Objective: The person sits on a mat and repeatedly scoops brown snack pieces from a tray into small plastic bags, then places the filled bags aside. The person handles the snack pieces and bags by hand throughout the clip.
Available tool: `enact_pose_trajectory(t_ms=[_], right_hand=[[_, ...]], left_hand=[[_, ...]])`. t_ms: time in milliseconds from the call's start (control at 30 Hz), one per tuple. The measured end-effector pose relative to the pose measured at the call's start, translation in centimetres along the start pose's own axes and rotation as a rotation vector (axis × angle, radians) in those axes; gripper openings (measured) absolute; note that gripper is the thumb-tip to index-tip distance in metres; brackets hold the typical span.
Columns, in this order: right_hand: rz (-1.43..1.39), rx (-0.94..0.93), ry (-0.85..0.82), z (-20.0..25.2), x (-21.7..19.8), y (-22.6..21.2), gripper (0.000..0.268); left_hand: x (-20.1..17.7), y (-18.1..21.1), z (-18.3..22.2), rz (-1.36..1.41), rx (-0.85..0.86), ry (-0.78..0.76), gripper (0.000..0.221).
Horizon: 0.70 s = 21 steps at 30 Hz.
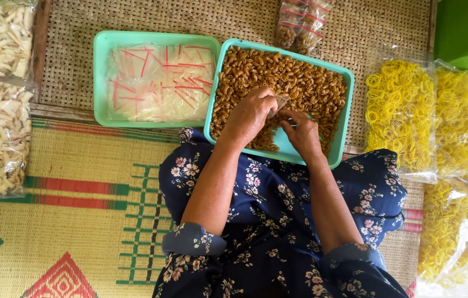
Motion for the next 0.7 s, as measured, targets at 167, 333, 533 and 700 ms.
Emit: enact_pose_trajectory(t_ms=[167, 333, 533, 700], right_hand=[[0.049, -0.051, 0.014, 0.2, -1.2, -0.6, 0.019], [0.057, -0.116, 0.08, -0.7, -5.6, -4.6, 0.019], [0.07, -0.291, 0.129, -2.4, -9.7, -11.5, 0.021], [0.092, -0.396, 0.056, -3.1, -10.0, -12.6, 0.027]], left_hand=[[-0.2, 0.2, 0.1, 0.011, 0.002, 0.0, 0.021], [-0.2, 0.5, 0.2, 0.034, -0.025, -0.018, 0.024], [-0.7, 1.5, 0.0, -0.06, -0.028, -0.033, 0.021], [-0.4, 0.6, 0.1, -0.018, -0.045, -0.034, 0.027]])
Point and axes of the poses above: each hand's wrist, its own z-axis away from the middle knuckle, its own x-axis out of the palm, y = z × x, the point moved 1 cm from there along -z, towards the middle knuckle, and after that the axes turned 14 degrees about z, right-handed, at the moved point
